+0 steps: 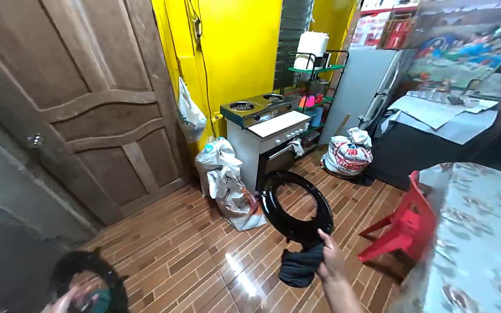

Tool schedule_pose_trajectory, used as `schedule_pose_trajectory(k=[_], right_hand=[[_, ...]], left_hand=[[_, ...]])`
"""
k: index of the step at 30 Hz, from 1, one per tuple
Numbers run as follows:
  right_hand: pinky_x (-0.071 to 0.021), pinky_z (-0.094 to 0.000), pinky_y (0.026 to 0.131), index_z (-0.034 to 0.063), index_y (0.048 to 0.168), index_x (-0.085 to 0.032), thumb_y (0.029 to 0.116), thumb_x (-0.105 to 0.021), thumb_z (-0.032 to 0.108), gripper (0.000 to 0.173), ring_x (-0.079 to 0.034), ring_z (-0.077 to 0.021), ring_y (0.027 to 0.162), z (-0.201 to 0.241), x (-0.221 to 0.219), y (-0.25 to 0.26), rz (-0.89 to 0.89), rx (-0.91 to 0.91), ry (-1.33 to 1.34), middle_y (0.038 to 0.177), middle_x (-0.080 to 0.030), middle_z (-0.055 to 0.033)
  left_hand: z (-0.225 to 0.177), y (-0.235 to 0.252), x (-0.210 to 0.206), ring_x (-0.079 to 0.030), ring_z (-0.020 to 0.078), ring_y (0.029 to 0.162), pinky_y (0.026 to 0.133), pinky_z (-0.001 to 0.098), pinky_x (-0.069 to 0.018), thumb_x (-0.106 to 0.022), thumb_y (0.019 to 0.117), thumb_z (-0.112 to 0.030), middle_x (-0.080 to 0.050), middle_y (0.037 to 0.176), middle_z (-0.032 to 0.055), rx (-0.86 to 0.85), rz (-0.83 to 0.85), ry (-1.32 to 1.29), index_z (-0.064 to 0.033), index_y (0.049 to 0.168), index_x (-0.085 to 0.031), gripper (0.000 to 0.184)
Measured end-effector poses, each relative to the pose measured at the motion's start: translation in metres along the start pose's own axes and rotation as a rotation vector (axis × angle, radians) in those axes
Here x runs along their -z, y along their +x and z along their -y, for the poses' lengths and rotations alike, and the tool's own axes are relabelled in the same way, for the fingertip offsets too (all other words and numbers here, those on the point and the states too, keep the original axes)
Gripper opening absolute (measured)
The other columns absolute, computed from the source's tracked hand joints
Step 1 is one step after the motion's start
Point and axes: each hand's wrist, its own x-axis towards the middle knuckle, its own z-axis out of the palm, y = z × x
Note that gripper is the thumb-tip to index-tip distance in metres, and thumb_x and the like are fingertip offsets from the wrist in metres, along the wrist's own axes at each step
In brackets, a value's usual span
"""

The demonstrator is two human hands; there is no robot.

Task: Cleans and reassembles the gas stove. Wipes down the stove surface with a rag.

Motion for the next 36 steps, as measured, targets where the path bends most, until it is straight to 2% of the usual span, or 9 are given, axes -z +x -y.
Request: schedule_pose_trajectory(k=[6, 9, 13, 16, 19, 23, 29, 33, 36], right_hand=[[-0.0594, -0.0236, 0.061, 0.0122, 0.103, -0.056, 0.1087, -0.035, 0.013, 0.022, -0.067, -0.0014, 0.067, 0.053, 0.016, 0.120, -0.195, 0.147, -0.093, 0.076, -0.068, 0.0076], [-0.0591, -0.0209, 0.062, 0.0160, 0.097, -0.058, 0.1086, -0.031, 0.012, 0.029, -0.067, 0.0023, 0.067, 0.078, 0.033, 0.179, -0.215, 0.200, -0.099, 0.073, -0.068, 0.0120], [-0.0592, -0.0185, 0.067, 0.0172, 0.097, -0.059, 0.1085, -0.030, 0.012, 0.031, -0.067, 0.0044, 0.070, 0.109, 0.052, 0.273, -0.204, 0.235, -0.122, 0.076, -0.069, 0.0141], [-0.0590, -0.0209, 0.062, 0.0170, 0.098, -0.058, 0.1097, -0.030, 0.016, 0.031, -0.067, 0.0016, 0.066, 0.133, 0.051, 0.354, -0.190, 0.216, -0.155, 0.074, -0.069, 0.0118], [-0.0579, -0.0211, 0.057, 0.0157, 0.097, -0.058, 0.1096, -0.031, 0.014, 0.030, -0.065, 0.0002, 0.061, 0.167, 0.031, 0.438, -0.144, 0.208, -0.184, 0.071, -0.068, 0.0105], [-0.0568, -0.0241, 0.052, 0.0124, 0.102, -0.055, 0.1079, -0.040, 0.014, 0.017, -0.063, -0.0035, 0.058, 0.205, -0.009, 0.544, -0.144, 0.172, -0.266, 0.072, -0.065, 0.0058], [-0.0574, -0.0242, 0.057, 0.0119, 0.104, -0.054, 0.1046, -0.047, 0.010, 0.007, -0.063, -0.0031, 0.063, 0.235, -0.086, 0.688, -0.037, 0.220, -0.375, 0.078, -0.062, 0.0058], [-0.0561, -0.0248, 0.057, 0.0106, 0.108, -0.053, 0.1042, -0.049, 0.012, 0.006, -0.062, -0.0036, 0.064, 0.240, -0.146, 0.769, 0.004, 0.212, -0.471, 0.082, -0.061, 0.0041], [-0.0566, -0.0243, 0.059, 0.0074, 0.112, -0.054, 0.1043, -0.049, 0.010, 0.010, -0.063, -0.0035, 0.067, 0.247, -0.197, 0.830, 0.081, 0.224, -0.564, 0.084, -0.062, 0.0020]], left_hand=[[-0.047, 0.078, -0.243, -0.064, 0.0069, 0.071, 0.067, 0.0262, -0.0577, -0.044, 0.1078, -0.018, -0.059, 0.087, 0.0021, -0.072, 0.111, 0.073, 0.0024, 0.136, -0.047, 0.035], [-0.074, 0.104, -0.356, -0.062, 0.0119, 0.082, 0.076, 0.0305, -0.0537, -0.044, 0.1091, -0.018, -0.062, 0.104, 0.0124, -0.107, 0.126, 0.084, 0.0055, 0.138, -0.049, 0.038], [-0.098, 0.136, -0.496, -0.064, 0.0140, 0.085, 0.078, 0.0322, -0.0556, -0.039, 0.1116, -0.022, -0.062, 0.107, 0.0133, -0.074, 0.116, -0.106, 0.0049, 0.136, -0.049, 0.038], [-0.100, 0.152, -0.586, -0.064, 0.0220, 0.096, 0.084, 0.0407, -0.0540, -0.043, 0.1104, -0.028, -0.062, 0.118, 0.0164, 0.025, 0.069, -0.314, -0.0007, 0.138, -0.051, 0.040], [-0.101, 0.171, -0.670, -0.064, 0.0227, 0.095, 0.082, 0.0417, -0.0554, -0.046, 0.1092, -0.032, -0.062, 0.116, 0.0145, 0.075, 0.029, -0.484, -0.0036, 0.138, -0.051, 0.040], [-0.095, 0.201, -0.769, -0.063, 0.0230, 0.099, 0.086, 0.0437, -0.0540, -0.046, 0.1094, -0.032, -0.061, 0.120, 0.0149, 0.106, 0.024, -0.514, -0.0032, 0.139, -0.048, 0.042], [-0.100, 0.246, -0.892, -0.061, 0.0260, 0.103, 0.089, 0.0440, -0.0539, -0.047, 0.1100, -0.027, -0.057, 0.125, 0.0187, 0.132, 0.007, -0.554, -0.0012, 0.144, -0.042, 0.043], [-0.089, 0.305, -0.970, -0.054, 0.0349, 0.128, 0.103, 0.0525, -0.0493, -0.048, 0.1097, -0.027, -0.048, 0.146, 0.0244, 0.138, -0.003, -0.540, 0.0002, 0.150, -0.037, 0.050], [-0.093, 0.342, -1.026, -0.052, 0.0372, 0.130, 0.103, 0.0527, -0.0488, -0.050, 0.1096, -0.023, -0.046, 0.147, 0.0268, 0.151, -0.019, -0.531, 0.0025, 0.149, -0.038, 0.048]])
